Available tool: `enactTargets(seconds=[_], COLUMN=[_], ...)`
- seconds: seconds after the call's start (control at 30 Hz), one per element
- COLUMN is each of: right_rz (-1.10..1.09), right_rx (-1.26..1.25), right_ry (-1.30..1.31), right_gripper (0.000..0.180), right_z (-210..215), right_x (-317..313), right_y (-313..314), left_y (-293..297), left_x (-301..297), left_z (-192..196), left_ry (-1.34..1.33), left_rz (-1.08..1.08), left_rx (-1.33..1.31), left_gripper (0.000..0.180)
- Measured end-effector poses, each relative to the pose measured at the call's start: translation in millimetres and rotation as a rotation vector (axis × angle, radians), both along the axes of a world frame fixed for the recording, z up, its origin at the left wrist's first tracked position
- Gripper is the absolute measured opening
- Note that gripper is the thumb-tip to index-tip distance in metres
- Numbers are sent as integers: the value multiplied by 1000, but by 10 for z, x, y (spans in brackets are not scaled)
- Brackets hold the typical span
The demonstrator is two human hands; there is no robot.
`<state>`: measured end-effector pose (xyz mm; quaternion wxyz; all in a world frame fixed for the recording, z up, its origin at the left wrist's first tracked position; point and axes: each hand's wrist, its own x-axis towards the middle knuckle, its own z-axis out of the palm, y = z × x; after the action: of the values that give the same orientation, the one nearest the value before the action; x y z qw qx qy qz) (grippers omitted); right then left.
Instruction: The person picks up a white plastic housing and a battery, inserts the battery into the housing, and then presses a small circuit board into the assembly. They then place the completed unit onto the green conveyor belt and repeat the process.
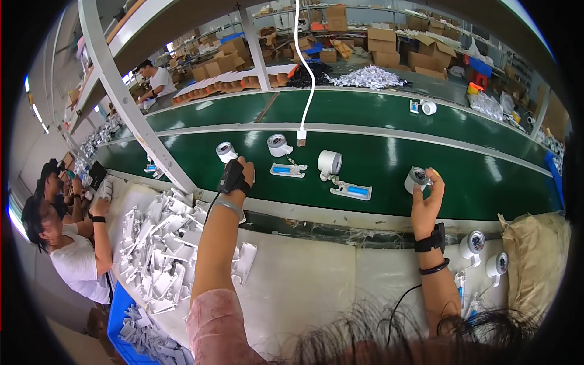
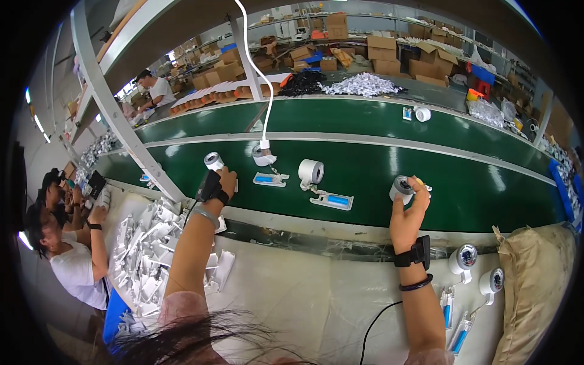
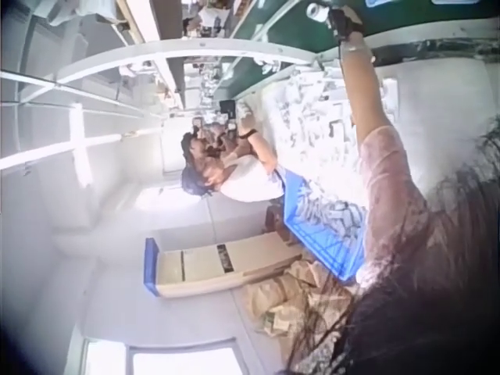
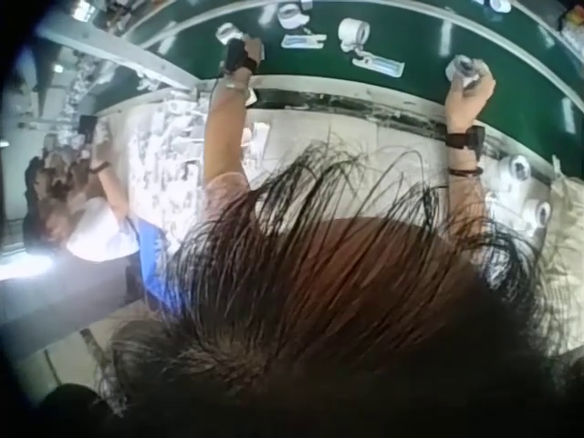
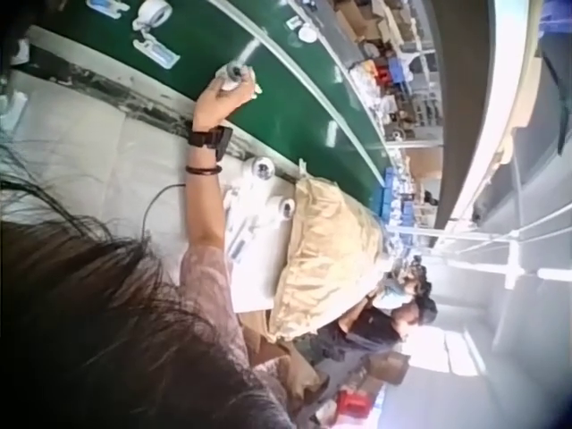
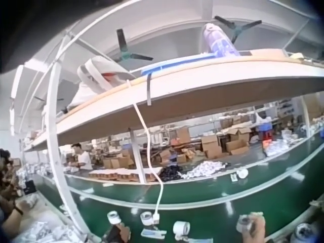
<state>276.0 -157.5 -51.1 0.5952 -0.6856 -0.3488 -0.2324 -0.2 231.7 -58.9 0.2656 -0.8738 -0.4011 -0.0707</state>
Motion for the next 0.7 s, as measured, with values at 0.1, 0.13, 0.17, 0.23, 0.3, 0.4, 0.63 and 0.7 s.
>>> enactTargets(seconds=[0.1,0.13,0.17,0.23,0.3,0.4,0.63,0.7], right_rz=[37,101,167,332,452,567,825,799], right_rx=[-14,-30,-49,-60,-94,-158,-405,-443], right_ry=[-22,-35,-49,8,22,-80,-228,-171], right_gripper=[41,40,38,30,29,33,35,29], right_z=[118,128,150,218,244,400,367,347], right_x=[-194,-265,-352,-523,-634,-858,-1100,-1104], right_y=[10,31,70,85,83,65,69,66], left_y=[-331,-449,-534,-732,-1234,-1841,-2391,-2385], left_x=[-81,-111,-148,-122,-73,-112,-33,-17], left_z=[488,637,720,826,1139,1476,1119,950], left_ry=[-96,-137,-136,-383,-511,-800,-1198,-1309], left_rz=[-142,-187,-180,-314,-380,-532,-761,-718], left_rx=[-28,-76,-71,78,54,-250,-1014,-1369], left_gripper=[10,8,8,9,11,14,11,10])
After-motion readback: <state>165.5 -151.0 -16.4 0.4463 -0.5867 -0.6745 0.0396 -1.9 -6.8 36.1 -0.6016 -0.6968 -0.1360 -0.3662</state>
